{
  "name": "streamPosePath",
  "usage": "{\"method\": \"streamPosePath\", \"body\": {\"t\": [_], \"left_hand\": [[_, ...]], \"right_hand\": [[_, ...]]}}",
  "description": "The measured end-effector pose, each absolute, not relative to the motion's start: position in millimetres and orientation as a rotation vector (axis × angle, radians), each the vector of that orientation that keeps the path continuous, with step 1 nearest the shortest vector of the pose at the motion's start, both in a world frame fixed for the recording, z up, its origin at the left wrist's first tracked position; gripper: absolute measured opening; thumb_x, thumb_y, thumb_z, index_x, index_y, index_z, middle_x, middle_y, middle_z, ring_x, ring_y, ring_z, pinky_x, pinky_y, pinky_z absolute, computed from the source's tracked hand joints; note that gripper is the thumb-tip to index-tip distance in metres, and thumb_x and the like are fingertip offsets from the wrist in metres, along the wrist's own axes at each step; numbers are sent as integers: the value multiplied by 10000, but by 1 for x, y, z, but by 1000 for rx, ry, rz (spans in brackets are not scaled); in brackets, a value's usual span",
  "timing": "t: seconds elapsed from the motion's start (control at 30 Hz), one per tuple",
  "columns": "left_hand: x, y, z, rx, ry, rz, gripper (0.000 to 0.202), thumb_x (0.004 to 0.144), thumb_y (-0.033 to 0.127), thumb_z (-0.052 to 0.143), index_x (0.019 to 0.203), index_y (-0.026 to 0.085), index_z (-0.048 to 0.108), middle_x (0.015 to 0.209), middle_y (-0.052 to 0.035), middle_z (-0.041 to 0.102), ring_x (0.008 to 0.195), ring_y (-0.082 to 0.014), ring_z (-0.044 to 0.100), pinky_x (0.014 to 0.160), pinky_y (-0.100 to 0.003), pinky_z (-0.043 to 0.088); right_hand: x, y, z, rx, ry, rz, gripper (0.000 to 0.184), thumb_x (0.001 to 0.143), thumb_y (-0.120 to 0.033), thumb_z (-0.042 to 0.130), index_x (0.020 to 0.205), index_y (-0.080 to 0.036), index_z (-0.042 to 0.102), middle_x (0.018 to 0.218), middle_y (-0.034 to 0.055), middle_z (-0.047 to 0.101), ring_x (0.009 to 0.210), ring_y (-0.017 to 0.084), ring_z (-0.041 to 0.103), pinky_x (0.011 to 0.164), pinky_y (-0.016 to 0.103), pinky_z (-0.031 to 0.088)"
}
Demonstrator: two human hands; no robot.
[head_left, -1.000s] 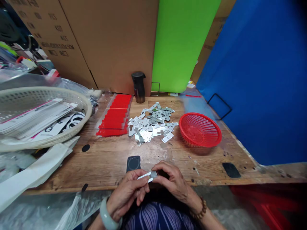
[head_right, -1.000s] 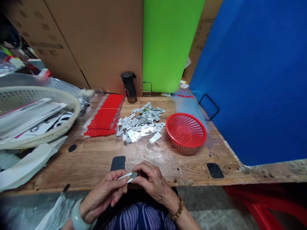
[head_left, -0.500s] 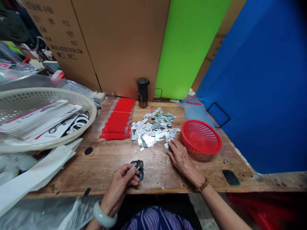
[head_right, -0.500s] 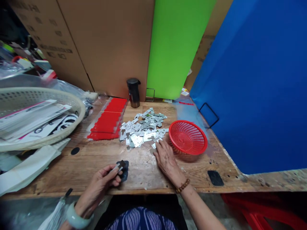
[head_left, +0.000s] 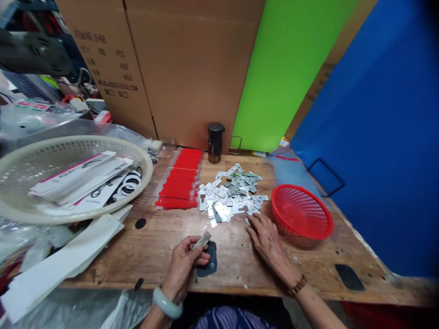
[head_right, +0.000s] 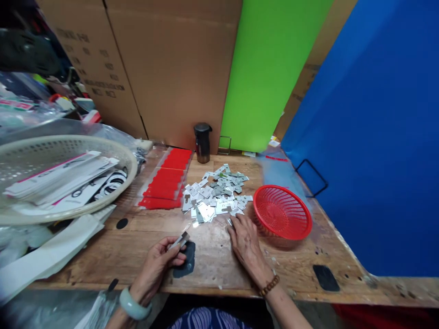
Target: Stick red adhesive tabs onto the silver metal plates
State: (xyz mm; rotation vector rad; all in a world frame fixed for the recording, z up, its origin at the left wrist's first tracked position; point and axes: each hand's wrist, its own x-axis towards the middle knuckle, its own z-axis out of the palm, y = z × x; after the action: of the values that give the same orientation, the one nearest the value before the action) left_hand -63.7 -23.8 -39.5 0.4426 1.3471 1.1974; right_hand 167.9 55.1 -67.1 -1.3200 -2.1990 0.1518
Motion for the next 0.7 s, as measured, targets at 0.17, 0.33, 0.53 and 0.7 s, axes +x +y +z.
{"method": "streamPosePath", "body": {"t": [0.17, 0.33, 0.53, 0.7], "left_hand": [[-71, -24, -43, 486, 1376, 1241, 361, 610, 369, 751, 818, 107, 616, 700, -56, 673, 538, -116, 631, 518, -206, 518], [-88, -25, -48, 519, 1442, 1298, 347, 653, 410, 712, 793, 112, 601, 629, -37, 657, 509, -109, 604, 497, -203, 490], [-102, -32, -52, 575, 1603, 1375, 357, 650, 474, 687, 732, 141, 590, 566, -25, 640, 515, -147, 616, 517, -245, 501], [-99, -38, -60, 704, 1651, 1337, 304, 742, 464, 599, 744, 161, 577, 547, -20, 627, 513, -144, 605, 528, -234, 478]], "right_hand": [[158, 78, -66, -1401, -2208, 127, 239, 882, -214, 405, 1034, -190, 588, 1030, 121, 597, 967, 265, 543, 803, 426, 437], [112, 94, -42, -1259, -2212, 233, 190, 882, -201, 417, 952, -188, 593, 872, 84, 601, 838, 234, 547, 757, 379, 416], [9, 118, -29, -923, -2394, 496, 194, 928, -208, 374, 952, -173, 563, 900, 73, 590, 850, 190, 539, 803, 323, 417], [-49, 144, -42, -866, -2502, 464, 318, 859, -294, 534, 1142, -150, 513, 1140, 135, 542, 1060, 253, 464, 924, 401, 335]]}}
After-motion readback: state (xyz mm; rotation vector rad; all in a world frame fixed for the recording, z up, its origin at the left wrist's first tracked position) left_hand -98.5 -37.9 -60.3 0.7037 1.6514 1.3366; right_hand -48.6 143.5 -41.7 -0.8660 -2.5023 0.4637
